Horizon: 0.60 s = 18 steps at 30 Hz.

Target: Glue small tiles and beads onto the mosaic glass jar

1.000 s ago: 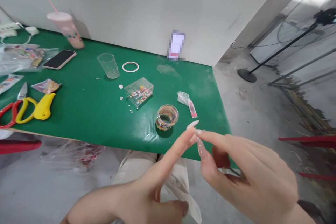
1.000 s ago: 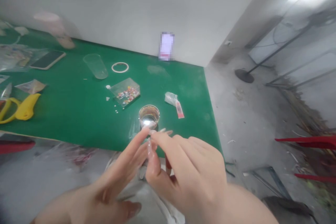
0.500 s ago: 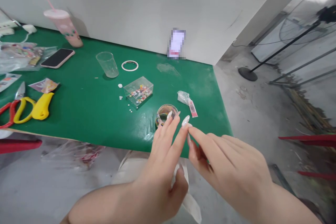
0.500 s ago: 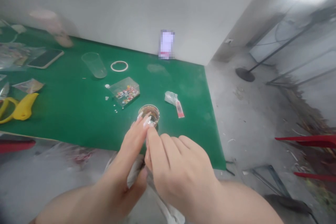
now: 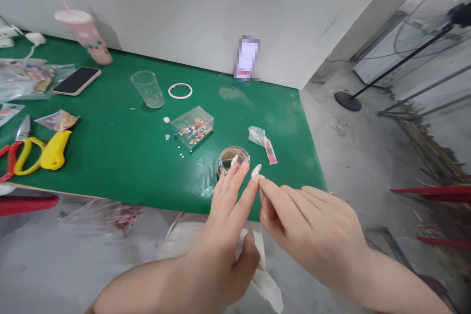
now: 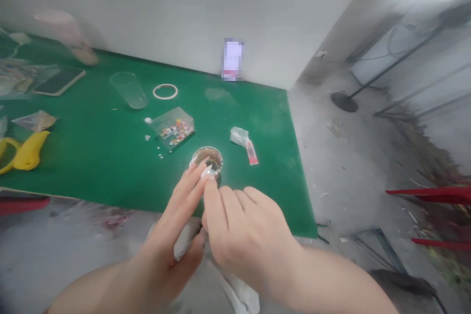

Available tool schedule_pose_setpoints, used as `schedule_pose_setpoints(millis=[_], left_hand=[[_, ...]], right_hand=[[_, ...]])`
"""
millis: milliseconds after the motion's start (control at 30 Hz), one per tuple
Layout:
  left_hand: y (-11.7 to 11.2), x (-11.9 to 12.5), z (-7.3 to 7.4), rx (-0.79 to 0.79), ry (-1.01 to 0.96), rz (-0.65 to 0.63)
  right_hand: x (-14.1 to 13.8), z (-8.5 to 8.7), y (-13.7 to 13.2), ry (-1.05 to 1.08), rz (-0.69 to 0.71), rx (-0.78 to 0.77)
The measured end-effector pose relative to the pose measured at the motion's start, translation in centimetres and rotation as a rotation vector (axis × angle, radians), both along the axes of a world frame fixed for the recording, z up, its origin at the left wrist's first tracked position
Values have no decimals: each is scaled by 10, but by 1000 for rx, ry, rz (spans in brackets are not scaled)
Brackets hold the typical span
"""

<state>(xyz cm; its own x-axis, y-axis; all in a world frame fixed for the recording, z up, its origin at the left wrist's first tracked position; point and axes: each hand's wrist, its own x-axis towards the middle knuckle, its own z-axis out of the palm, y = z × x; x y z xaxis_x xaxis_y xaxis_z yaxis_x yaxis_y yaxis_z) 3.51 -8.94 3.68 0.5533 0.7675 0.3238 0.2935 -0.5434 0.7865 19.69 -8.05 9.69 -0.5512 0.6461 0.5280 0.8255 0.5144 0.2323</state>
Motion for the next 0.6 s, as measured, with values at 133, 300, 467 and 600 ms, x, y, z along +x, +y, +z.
schedule_pose_setpoints(millis=[133, 300, 467, 600], left_hand=[[1, -9, 8, -85, -6, -97], [3, -12, 6, -150, -91, -146], [4, -10, 3, -125, -125, -143], [3, -8, 7, -38, -24, -79]], right_hand=[[2, -1, 1, 122, 1, -20], [7, -1, 2, 221, -6, -123], [10, -1, 2, 242, -1, -179], [10, -1, 1, 218, 11, -165]])
